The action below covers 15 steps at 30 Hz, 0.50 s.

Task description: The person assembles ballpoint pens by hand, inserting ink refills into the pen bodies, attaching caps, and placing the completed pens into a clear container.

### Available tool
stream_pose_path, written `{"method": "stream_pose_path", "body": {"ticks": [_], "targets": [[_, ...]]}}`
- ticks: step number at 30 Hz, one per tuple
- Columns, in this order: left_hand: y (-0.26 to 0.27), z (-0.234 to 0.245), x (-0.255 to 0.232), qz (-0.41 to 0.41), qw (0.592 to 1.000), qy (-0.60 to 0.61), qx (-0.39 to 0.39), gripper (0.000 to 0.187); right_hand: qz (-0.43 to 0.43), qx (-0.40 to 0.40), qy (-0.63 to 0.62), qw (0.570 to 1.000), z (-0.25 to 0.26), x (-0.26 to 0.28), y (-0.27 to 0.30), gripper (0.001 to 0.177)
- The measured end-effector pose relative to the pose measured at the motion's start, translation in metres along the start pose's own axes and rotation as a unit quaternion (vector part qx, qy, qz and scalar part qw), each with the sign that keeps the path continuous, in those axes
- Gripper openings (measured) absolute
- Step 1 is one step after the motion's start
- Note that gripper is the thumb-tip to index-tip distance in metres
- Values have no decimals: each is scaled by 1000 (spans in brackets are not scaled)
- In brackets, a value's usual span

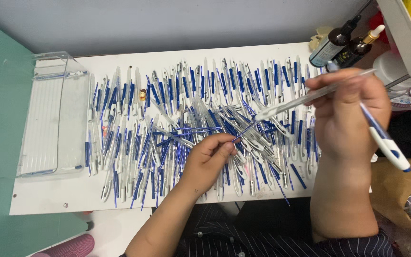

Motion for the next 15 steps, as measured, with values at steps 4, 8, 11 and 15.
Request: {"method": "stream_pose_path", "body": {"ticks": [4, 8, 11, 15], "targets": [[-2, 3, 1, -24, 999, 6, -29, 27, 27, -35, 52, 998, 15, 1, -2, 44], [-2, 4, -11, -54, 996, 8, -65, 22, 18, 97, 126, 987, -24, -12, 29, 11], [1, -4, -27, -85, 994, 29, -62, 19, -18, 144, 155, 977, -53, -18, 52, 12], [8, -19, -28, -69, 996, 42, -44, 16, -56, 109, 137, 983, -52, -26, 57, 8]]}}
Point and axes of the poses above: each hand's wrist, its own y-axis away from the middle knuckle, its own z-axis out of the back of the hand, x = y × z, the point moved 10 cm from there along -y, towards the middle knuckle, and after that the axes turned 13 degrees about -x, right-handed, at the moved point
